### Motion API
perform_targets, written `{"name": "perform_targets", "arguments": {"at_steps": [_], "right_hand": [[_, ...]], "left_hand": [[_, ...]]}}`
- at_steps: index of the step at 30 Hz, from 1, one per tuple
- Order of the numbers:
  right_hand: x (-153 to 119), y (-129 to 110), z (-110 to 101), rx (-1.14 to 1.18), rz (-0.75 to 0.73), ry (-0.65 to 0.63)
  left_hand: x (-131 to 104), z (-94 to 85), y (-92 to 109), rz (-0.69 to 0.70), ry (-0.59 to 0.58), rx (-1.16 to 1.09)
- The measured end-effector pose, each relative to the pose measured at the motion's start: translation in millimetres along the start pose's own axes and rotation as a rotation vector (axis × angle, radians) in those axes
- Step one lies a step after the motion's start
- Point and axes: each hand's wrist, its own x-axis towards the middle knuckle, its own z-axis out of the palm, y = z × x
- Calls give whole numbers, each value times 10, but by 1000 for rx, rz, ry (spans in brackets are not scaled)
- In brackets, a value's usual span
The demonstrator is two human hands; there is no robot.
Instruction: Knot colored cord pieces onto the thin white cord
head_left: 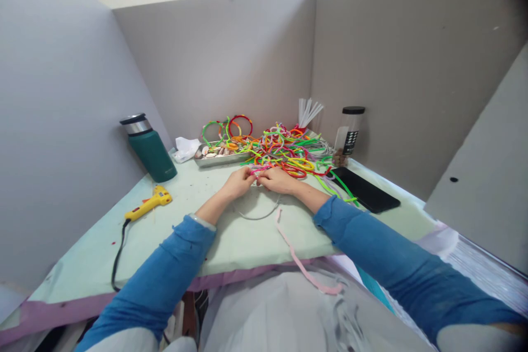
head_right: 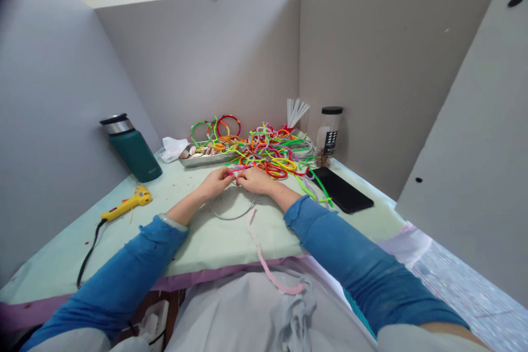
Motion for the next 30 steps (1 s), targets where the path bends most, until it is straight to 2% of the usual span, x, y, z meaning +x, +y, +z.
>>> {"name": "perform_targets", "arguments": {"at_steps": [12, 22, 30], "right_hand": [[-24, -28, -20, 31, 20, -24], [-30, -29, -11, 18, -30, -9], [-28, -32, -14, 1, 17, -33]], "left_hand": [[4, 7, -27, 49, -10, 14], [3, 6, -11, 51, -6, 31], [-13, 11, -22, 58, -70, -13]]}}
